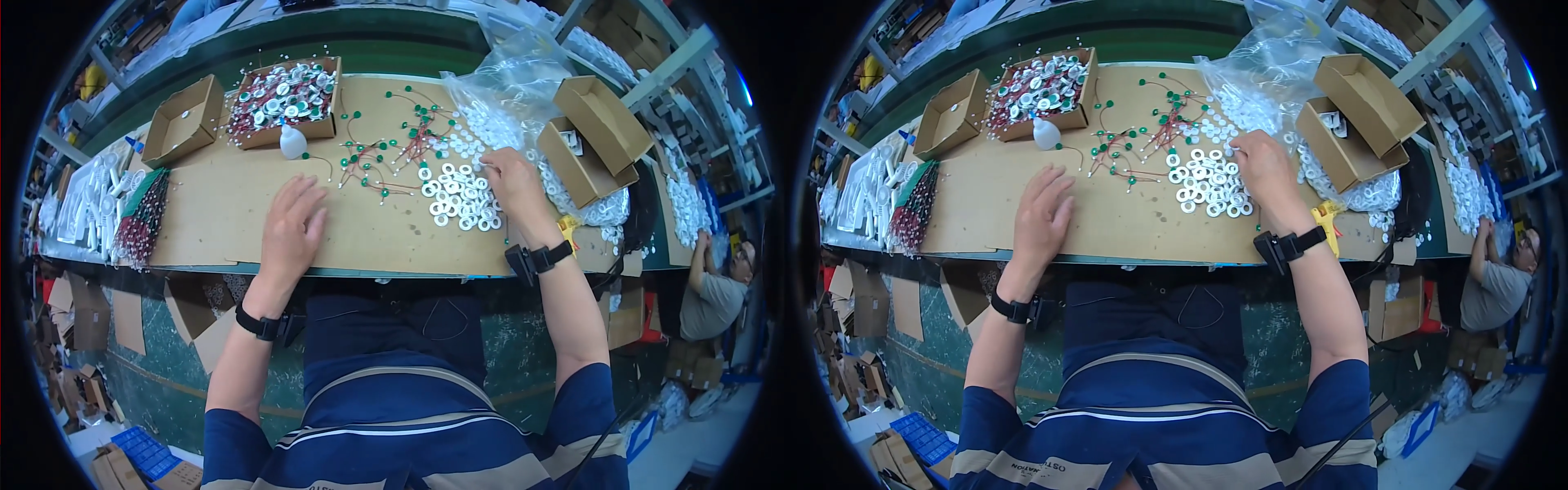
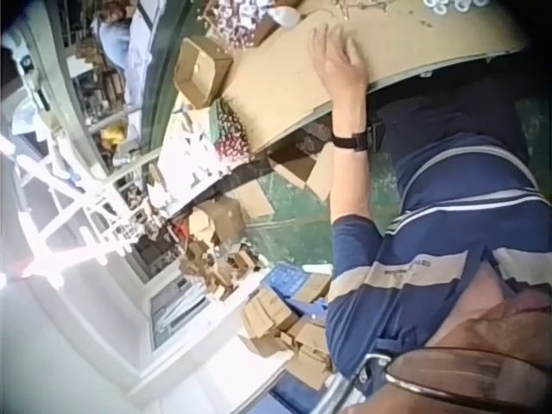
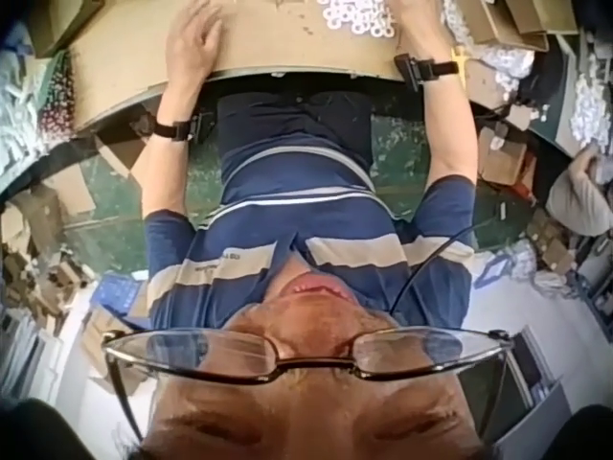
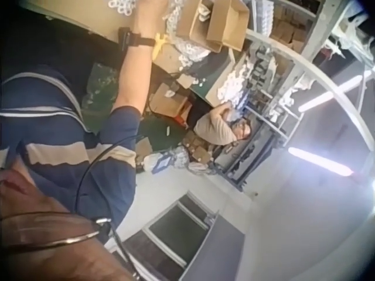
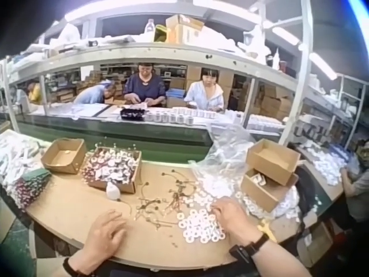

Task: The person picks up a white plastic ring and a small metal disc, fits the disc into the ring, and places the unit on the table. They then pick up a pair of glasses, clean them with their shirt, and put them on.

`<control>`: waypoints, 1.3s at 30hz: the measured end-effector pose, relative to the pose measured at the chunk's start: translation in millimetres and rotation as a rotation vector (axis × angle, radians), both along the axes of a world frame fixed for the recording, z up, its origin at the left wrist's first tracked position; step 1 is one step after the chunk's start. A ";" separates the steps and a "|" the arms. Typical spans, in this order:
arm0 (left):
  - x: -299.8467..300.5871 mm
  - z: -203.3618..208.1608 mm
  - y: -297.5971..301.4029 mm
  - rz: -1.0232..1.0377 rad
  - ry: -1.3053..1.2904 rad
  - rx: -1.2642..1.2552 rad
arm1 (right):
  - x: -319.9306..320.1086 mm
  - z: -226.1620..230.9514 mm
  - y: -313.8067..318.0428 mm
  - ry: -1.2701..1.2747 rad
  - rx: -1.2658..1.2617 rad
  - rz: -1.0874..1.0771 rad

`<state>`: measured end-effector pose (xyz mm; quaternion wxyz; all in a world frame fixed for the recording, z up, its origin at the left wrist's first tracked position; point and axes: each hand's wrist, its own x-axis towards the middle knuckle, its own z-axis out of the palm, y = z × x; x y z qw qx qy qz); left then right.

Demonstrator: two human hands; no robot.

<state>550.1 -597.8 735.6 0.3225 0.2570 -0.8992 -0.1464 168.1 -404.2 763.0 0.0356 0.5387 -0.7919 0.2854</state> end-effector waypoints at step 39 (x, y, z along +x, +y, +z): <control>-118.9 -10.6 70.2 -0.425 0.040 0.105 | 126.5 -48.5 42.9 -0.098 -0.378 0.369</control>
